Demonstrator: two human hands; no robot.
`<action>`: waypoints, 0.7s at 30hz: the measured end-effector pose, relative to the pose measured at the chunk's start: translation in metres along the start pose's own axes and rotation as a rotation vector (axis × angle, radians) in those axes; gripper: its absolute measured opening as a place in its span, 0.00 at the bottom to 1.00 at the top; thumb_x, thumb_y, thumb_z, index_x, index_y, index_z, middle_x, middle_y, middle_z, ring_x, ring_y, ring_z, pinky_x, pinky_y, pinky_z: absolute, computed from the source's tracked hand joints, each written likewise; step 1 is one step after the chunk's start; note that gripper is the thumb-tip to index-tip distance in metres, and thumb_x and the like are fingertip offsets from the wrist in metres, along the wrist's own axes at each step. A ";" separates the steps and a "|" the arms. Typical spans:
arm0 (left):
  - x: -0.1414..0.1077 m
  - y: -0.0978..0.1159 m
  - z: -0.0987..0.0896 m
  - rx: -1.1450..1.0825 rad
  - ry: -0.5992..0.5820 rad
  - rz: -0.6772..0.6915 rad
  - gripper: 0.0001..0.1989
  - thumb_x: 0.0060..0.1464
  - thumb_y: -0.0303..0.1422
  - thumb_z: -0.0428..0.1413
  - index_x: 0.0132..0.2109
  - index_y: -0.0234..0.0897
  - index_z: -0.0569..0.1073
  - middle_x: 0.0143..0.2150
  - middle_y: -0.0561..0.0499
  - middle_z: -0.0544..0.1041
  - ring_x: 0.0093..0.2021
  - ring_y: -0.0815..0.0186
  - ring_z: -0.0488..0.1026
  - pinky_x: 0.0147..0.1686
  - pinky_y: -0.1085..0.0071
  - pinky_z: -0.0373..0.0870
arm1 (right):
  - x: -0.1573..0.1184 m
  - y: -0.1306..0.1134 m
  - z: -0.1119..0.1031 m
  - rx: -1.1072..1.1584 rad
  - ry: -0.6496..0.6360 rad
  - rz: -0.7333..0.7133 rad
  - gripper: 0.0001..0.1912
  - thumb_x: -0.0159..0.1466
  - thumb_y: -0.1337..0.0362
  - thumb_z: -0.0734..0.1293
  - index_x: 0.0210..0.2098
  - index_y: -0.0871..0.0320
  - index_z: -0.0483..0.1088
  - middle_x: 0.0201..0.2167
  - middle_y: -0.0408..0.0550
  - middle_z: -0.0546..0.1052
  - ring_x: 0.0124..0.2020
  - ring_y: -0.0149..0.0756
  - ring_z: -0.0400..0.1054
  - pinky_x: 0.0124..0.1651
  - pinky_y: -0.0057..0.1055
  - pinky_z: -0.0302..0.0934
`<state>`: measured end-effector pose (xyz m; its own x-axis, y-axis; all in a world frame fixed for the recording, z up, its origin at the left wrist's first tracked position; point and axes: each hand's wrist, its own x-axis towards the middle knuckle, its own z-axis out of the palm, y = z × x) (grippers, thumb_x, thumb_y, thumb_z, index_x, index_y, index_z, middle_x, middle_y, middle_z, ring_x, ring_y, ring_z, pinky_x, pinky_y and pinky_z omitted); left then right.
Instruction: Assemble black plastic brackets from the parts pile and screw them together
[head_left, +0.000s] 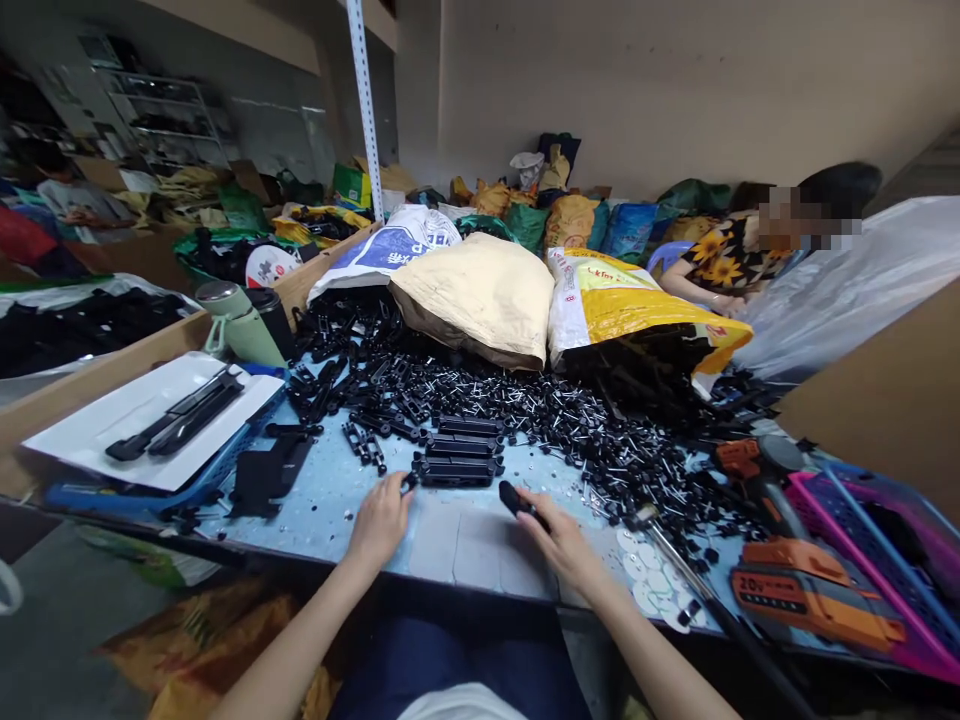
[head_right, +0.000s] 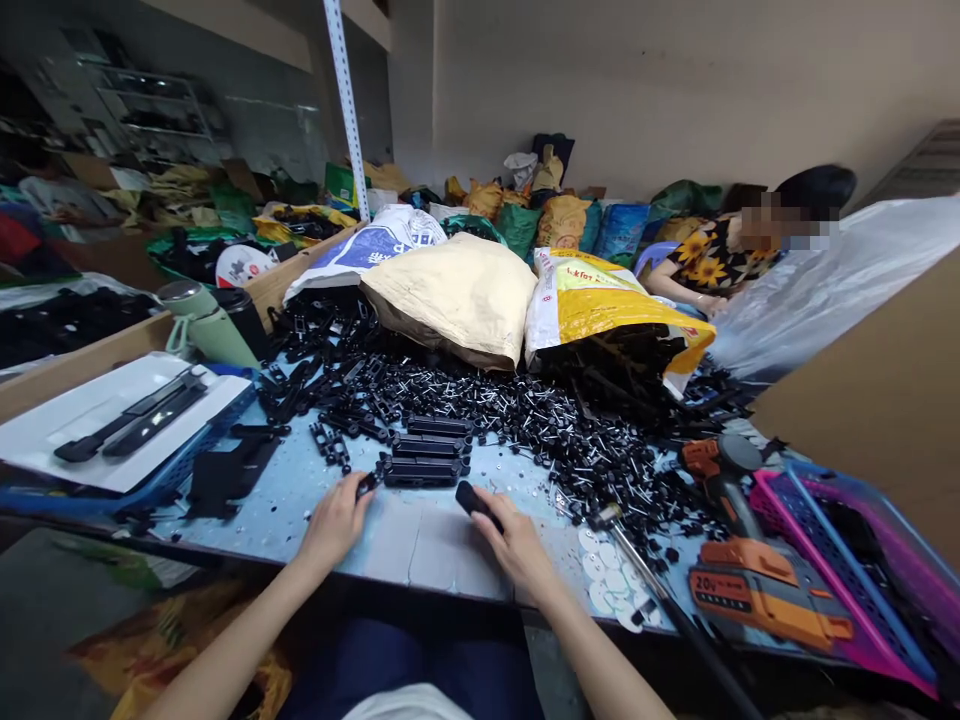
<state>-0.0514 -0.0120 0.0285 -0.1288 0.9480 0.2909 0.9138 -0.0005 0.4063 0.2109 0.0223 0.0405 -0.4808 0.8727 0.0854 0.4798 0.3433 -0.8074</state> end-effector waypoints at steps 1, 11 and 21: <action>-0.003 0.009 -0.002 -0.121 -0.016 0.039 0.12 0.54 0.31 0.46 0.45 0.34 0.64 0.40 0.44 0.72 0.40 0.60 0.70 0.39 0.65 0.67 | 0.004 -0.002 0.005 0.174 0.013 0.080 0.21 0.63 0.53 0.54 0.55 0.51 0.57 0.39 0.49 0.71 0.33 0.37 0.68 0.36 0.38 0.64; 0.001 0.083 -0.017 -0.770 -0.235 -0.121 0.20 0.57 0.39 0.42 0.53 0.38 0.65 0.39 0.49 0.72 0.30 0.69 0.70 0.31 0.71 0.67 | 0.017 -0.025 0.037 0.920 0.032 0.292 0.31 0.59 0.49 0.59 0.58 0.53 0.51 0.25 0.43 0.69 0.19 0.28 0.64 0.19 0.24 0.58; -0.009 0.097 -0.012 -0.690 -0.006 0.011 0.17 0.57 0.33 0.46 0.53 0.40 0.65 0.34 0.51 0.66 0.34 0.69 0.65 0.36 0.71 0.65 | 0.016 -0.021 0.000 0.370 -0.055 -0.131 0.23 0.63 0.57 0.57 0.57 0.49 0.56 0.34 0.45 0.66 0.22 0.23 0.60 0.25 0.25 0.61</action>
<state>0.0336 -0.0246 0.0756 -0.1166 0.9485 0.2944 0.4607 -0.2109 0.8621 0.1934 0.0296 0.0586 -0.5637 0.8065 0.1785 0.1198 0.2936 -0.9484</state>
